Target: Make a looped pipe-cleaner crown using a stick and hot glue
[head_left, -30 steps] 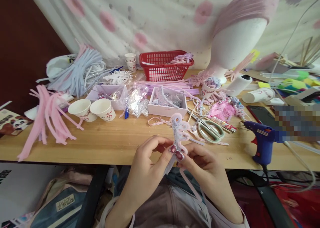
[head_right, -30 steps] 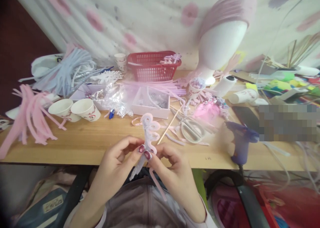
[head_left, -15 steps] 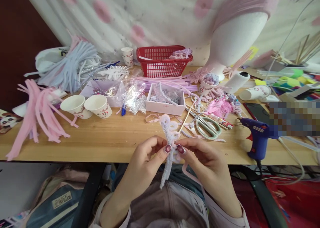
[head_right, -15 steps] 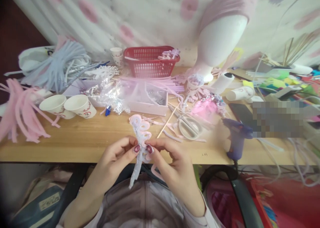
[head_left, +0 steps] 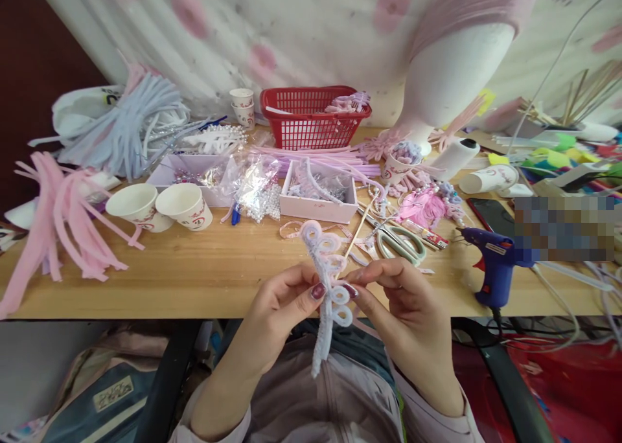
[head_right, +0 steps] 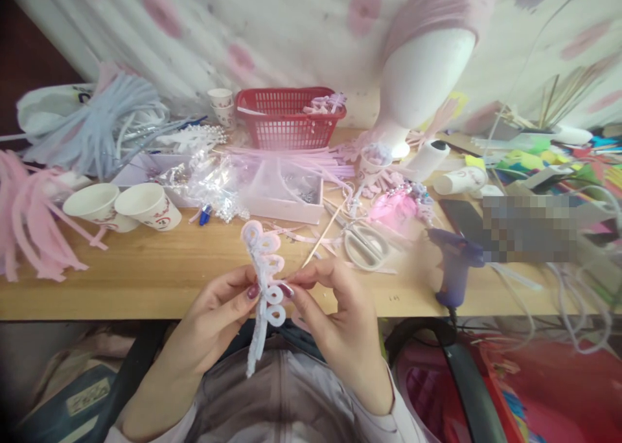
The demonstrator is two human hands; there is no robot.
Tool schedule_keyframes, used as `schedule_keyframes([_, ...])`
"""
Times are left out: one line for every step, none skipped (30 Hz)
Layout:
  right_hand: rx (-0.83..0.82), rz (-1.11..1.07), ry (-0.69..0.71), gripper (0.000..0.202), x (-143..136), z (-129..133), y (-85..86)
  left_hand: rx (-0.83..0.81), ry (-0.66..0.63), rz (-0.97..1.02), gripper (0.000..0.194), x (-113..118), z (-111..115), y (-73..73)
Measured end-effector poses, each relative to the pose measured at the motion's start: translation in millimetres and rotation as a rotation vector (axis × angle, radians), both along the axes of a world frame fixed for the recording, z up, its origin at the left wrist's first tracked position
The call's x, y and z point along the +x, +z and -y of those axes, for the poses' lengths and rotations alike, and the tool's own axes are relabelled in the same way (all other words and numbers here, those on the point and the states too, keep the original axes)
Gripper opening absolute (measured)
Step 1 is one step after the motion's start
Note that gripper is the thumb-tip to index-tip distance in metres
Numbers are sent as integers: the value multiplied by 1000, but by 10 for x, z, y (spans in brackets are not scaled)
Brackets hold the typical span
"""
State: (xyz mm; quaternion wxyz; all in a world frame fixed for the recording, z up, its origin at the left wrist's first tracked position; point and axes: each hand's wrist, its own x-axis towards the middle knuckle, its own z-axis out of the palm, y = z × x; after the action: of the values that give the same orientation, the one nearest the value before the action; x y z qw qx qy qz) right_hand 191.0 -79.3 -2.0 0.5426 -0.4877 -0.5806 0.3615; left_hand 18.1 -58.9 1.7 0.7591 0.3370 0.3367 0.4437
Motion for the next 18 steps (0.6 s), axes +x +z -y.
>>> schedule_keyframes([26,27,-26,10,-13,-1,-7,0,16,9,26,16,4,-7])
schedule_keyframes([51,51,-49,11,-27,-4,-14,-3,36,14,26,32,10,-12])
schedule_keyframes([68,68,-65,12,-41,-8,-20,-10,57,17,25,49,17,-16])
schedule_keyframes([83,81,-79,12,-55,-14,-26,-18,71,21,25,65,25,-17])
schedule_keyframes([98,91,-96,12,-68,-22,-31,-29,80,26,25,80,33,-18])
schedule_keyframes([114,98,-119,12,-81,-30,-37,-39,85,27,26,94,39,-20])
schedule_keyframes([130,103,-138,13,-93,-38,-41,-44,86,24,27,106,42,-23])
schedule_keyframes([143,104,-156,12,-103,-43,-44,-42,88,18,28,115,44,-28])
schedule_keyframes([147,104,-166,12,-109,-43,-44,-36,92,9,28,123,44,-36])
schedule_keyframes([146,99,-164,10,-110,-35,-38,-30,100,2,28,127,42,-45])
schedule_keyframes([131,91,-153,9,-104,-16,-27,-26,110,-3,28,129,39,-56])
schedule_keyframes([110,83,-144,8,-90,13,-11,-25,121,-5,28,127,35,-68])
schedule_keyframes([83,80,-148,9,-64,53,9,-31,132,-7,29,123,31,-79])
schedule_keyframes([54,81,-179,9,-26,100,29,-41,142,-11,30,117,28,-89])
schedule_keyframes([29,88,-241,10,27,150,43,-52,151,-17,30,110,25,-98])
schedule_keyframes([9,100,-345,10,96,199,48,-59,161,-20,31,103,22,-106])
schedule_keyframes([7,115,-494,13,180,240,40,-66,171,-18,31,98,20,-113])
schedule_keyframes([24,140,-665,18,279,271,16,-71,180,-8,31,94,19,-118])
